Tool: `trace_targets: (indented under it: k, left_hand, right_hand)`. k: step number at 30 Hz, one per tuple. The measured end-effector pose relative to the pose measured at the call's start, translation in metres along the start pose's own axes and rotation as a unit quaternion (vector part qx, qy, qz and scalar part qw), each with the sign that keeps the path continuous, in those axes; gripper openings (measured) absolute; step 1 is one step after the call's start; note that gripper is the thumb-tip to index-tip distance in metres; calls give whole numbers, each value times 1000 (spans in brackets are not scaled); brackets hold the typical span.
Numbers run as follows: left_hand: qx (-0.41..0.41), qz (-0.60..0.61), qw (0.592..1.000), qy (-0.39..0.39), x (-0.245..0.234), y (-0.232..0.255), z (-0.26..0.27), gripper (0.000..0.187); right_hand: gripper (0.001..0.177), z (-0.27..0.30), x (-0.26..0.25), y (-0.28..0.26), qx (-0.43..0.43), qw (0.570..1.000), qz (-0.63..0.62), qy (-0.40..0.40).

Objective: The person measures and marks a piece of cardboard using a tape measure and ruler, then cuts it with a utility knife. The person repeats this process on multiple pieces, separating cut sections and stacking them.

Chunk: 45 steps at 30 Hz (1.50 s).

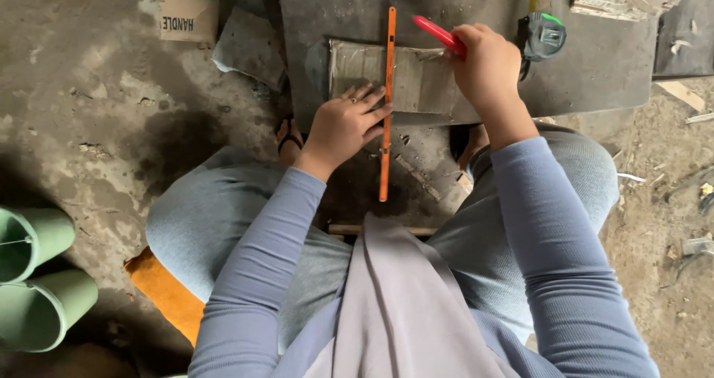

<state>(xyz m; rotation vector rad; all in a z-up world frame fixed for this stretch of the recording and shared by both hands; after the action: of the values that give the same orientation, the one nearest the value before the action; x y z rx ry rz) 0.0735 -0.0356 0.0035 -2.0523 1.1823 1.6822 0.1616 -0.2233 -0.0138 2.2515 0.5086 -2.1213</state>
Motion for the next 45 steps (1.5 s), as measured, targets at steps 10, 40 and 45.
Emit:
trace_targets:
  k: [10,40,45]
  left_hand:
    - [-91,-30,993,-63,5,0,-12,42]
    - [-220,-72,963,-138,6,-38,-33,90]
    - [-209,-36,968,-131,3,-42,-32,84]
  right_hand:
    - [17,-29,-8,-26,-170,980,65,83]
    - [33,-4,-21,-43,-65,994,-80,21]
    - [31,2,-32,-55,-58,975,-216,-15]
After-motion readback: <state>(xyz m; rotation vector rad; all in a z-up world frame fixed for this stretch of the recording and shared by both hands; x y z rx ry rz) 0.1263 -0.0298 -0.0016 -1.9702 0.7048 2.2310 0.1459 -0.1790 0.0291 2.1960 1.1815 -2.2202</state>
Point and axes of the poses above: each hand's wrist, its own z-axis away from the middle knuckle, its own x-axis out of the palm, y = z × x, the point moved 7 cm from there along -z, towards the middle knuckle, and after that the axes turned 2 degrees about -y, right-handed, at the moved point
